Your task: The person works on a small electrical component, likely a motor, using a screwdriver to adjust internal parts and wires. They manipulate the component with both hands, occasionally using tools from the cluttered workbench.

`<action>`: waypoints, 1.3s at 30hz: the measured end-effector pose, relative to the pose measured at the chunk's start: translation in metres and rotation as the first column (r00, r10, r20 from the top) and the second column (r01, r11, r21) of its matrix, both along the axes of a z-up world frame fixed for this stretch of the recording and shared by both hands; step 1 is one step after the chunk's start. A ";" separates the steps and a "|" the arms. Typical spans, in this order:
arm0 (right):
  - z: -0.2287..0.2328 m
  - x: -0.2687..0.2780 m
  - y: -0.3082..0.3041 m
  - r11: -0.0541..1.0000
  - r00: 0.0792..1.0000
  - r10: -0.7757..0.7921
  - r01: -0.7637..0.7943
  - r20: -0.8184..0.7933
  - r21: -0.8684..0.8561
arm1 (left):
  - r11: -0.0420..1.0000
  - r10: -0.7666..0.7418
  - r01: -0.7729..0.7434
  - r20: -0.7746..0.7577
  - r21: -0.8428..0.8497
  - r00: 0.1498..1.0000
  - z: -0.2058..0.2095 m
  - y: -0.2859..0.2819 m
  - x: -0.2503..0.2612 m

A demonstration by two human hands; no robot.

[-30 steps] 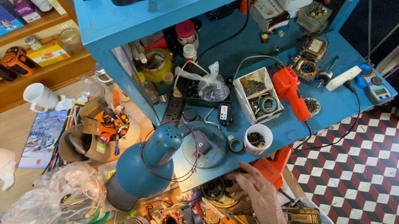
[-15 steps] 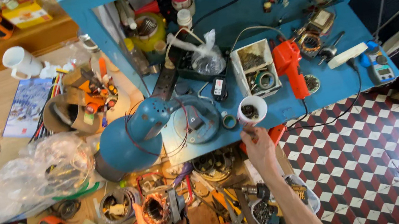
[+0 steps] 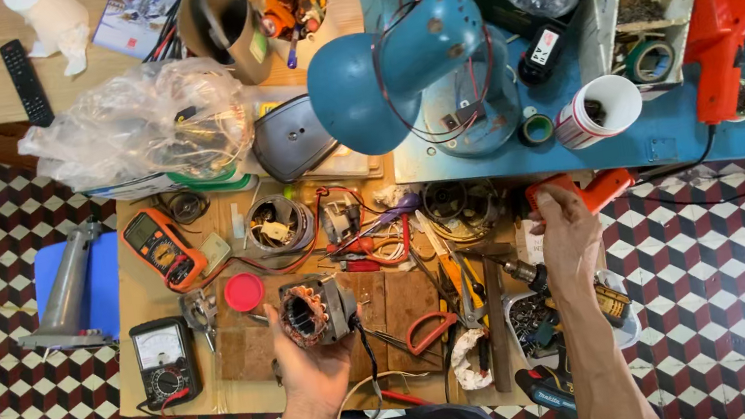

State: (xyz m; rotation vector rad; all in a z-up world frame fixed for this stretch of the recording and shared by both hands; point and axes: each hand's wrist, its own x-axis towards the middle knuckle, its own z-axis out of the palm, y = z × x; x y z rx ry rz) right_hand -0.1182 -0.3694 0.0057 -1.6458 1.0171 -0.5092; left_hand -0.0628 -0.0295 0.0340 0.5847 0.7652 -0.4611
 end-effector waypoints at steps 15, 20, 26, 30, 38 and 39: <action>0.005 -0.029 0.187 0.924 0.940 0.341 -0.337 0.006 0.181 | 0.977 -0.092 0.113 0.116 -0.180 0.989 -0.058 0.058 -0.031; 0.005 -0.037 0.242 0.916 0.936 0.349 -0.350 0.042 0.196 | 0.953 -0.103 0.135 0.129 -0.270 0.986 -0.062 0.079 -0.038; -0.003 -0.047 0.278 0.917 0.928 0.370 -0.372 0.038 0.146 | 0.957 -0.125 0.147 0.101 -0.252 0.987 -0.065 0.114 -0.046; -0.009 -0.051 0.297 0.920 0.935 0.352 -0.354 0.041 0.171 | 0.957 -0.158 0.182 0.120 -0.224 0.980 -0.065 0.139 -0.048; -0.032 -0.074 0.330 0.934 0.952 0.303 -0.292 -0.026 0.208 | 0.916 -0.260 0.294 0.154 -0.273 0.953 -0.072 0.166 -0.049; -0.034 -0.077 0.334 0.933 0.953 0.301 -0.290 -0.022 0.214 | 0.916 -0.273 0.307 0.162 -0.257 0.948 -0.071 0.168 -0.049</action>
